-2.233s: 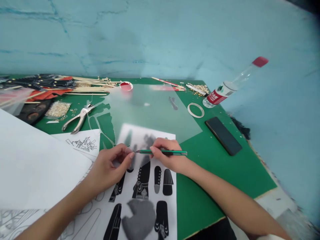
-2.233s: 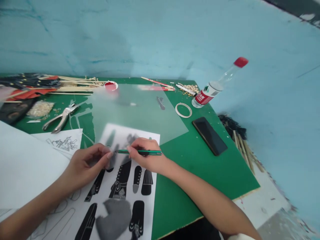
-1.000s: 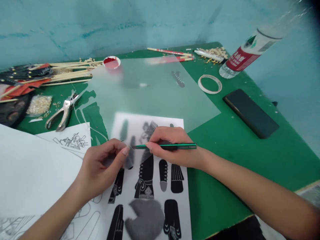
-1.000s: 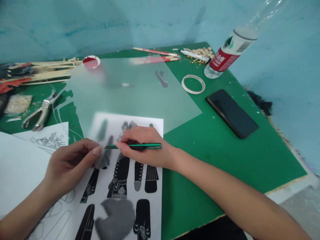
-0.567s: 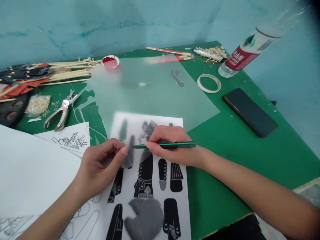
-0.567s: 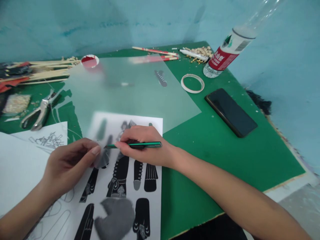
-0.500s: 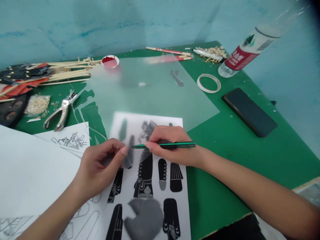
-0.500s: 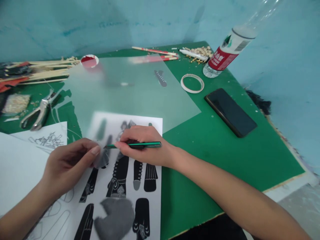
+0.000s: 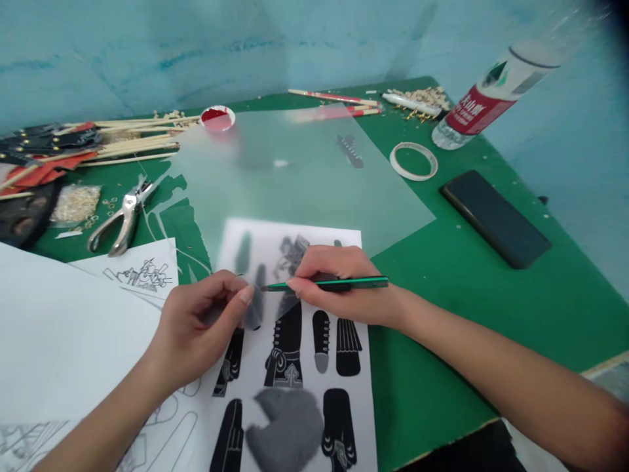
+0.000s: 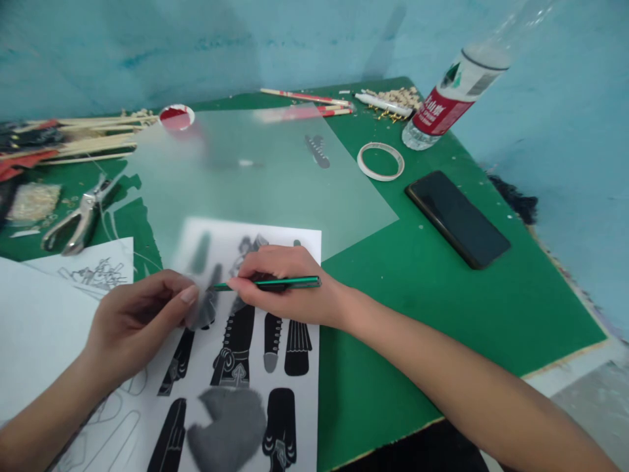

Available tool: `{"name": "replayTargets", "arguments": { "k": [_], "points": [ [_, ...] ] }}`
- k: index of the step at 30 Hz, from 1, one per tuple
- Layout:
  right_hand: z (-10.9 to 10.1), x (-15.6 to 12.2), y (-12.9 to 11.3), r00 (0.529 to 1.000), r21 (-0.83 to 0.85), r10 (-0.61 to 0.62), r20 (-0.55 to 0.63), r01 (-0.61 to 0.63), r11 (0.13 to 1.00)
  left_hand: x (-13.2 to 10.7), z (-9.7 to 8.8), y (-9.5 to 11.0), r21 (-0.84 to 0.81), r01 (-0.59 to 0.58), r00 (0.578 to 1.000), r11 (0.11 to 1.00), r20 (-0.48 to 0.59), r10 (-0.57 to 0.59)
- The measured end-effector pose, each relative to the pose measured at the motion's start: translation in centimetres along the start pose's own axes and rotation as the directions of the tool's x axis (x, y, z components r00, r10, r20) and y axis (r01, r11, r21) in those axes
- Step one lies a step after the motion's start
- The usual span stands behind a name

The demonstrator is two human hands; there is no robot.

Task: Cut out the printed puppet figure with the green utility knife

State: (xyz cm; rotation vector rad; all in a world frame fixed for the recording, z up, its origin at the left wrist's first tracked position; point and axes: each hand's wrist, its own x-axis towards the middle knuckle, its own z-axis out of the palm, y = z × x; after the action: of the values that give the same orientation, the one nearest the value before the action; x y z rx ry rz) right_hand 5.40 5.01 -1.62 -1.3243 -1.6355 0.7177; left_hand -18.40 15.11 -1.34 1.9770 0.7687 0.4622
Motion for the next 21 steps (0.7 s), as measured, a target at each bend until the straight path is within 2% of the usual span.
{"name": "replayTargets", "arguments": {
  "k": [21],
  "points": [
    [0.02,-0.09,0.05,1.000,0.006,0.002,-0.007,-0.002,1.000,-0.18,-0.02,-0.14,-0.016,-0.001,1.000,1.000,0.002,0.001]
  ]
}}
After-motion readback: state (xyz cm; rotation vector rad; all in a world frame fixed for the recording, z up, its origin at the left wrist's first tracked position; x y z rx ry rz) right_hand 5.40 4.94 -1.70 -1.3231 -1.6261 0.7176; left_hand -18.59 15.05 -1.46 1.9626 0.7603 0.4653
